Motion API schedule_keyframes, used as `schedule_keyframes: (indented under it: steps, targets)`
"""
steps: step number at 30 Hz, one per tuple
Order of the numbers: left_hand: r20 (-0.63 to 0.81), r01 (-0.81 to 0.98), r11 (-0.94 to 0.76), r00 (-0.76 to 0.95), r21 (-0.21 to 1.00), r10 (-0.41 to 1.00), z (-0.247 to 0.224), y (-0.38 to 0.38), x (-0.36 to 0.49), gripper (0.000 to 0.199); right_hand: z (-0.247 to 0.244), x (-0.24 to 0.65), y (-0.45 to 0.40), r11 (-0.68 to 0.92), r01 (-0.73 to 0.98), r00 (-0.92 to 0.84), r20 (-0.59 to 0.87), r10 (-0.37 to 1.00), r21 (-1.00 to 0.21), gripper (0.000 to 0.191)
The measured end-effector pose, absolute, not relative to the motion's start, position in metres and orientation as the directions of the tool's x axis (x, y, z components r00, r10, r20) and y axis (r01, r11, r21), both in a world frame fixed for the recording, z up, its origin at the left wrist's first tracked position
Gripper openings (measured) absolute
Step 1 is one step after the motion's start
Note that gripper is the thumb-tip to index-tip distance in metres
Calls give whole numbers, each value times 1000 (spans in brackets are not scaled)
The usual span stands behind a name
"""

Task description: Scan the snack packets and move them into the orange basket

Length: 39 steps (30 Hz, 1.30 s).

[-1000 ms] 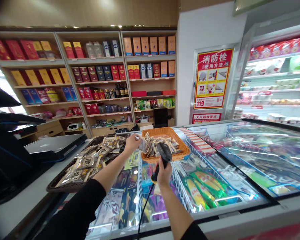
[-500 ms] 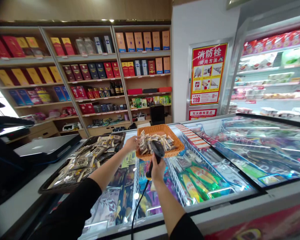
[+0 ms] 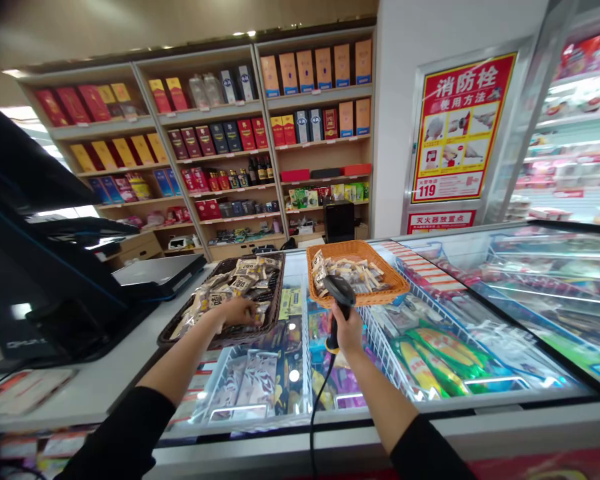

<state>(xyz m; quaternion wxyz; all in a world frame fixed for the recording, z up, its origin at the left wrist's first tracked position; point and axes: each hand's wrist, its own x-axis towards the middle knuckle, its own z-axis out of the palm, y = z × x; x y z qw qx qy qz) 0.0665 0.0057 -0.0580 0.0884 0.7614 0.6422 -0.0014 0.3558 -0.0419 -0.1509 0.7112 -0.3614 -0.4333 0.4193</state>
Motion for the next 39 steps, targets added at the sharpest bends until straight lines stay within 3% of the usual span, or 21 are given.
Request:
schedule_keyframes:
  steps: [5, 8, 10, 13, 15, 17, 19, 20, 22, 24, 26, 28, 31, 39]
  targets:
    - [-144, 932, -231, 279, 277, 949, -62, 9, 54, 37, -149, 356, -44, 384, -330, 289, 295, 911, -862, 33]
    - [39, 832, -279, 298, 478, 954, -63, 15, 50, 38, -148, 354, -44, 386, -341, 279, 299, 912, -857, 33]
    - [223, 738, -305, 211, 602, 952, -63, 21, 52, 39, -149, 353, -43, 381, -345, 272, 296, 915, -858, 33]
    - [354, 740, -275, 53, 614, 934, -64, 31, 62, 30, -151, 354, -42, 368, -361, 276, 278, 920, -857, 34]
    - [295, 841, -230, 88, 490, 951, -67, 37, 69, 18, -152, 354, -42, 365, -376, 283, 269, 920, -852, 35]
    - [187, 914, -208, 150, 348, 971, -72, 41, 75, 22, -152, 355, -41, 363, -374, 284, 267, 921, -853, 36]
    - [163, 928, -198, 153, 315, 975, -76, 43, 77, 28, -152, 355, -41, 365, -352, 274, 278, 921, -862, 36]
    - [196, 918, -188, 124, 350, 973, -76, 44, 78, 24, -152, 355, -41, 369, -340, 267, 287, 920, -865, 36]
    - [277, 833, -160, 9, 530, 961, -74, 47, 78, 15, -152, 354, -41, 378, -322, 254, 306, 918, -868, 37]
    - [277, 605, -127, -161, 786, 947, -69, 49, 81, 24, -153, 354, -41, 383, -303, 239, 320, 917, -873, 39]
    - [191, 279, -114, -266, 953, 945, -66, 51, 86, 28, -154, 354, -40, 391, -285, 228, 334, 915, -875, 40]
    - [94, 31, -89, -251, 996, 963, -66, 52, 93, 29, -154, 354, -40, 396, -276, 220, 344, 913, -876, 40]
    - [24, -108, -43, -171, 993, 985, -72, 52, 101, 37, -155, 355, -39, 399, -281, 217, 347, 912, -873, 40]
    - [74, -44, -83, -169, 996, 983, -69, 59, 106, 30, -158, 353, -39, 393, -228, 200, 352, 914, -891, 43]
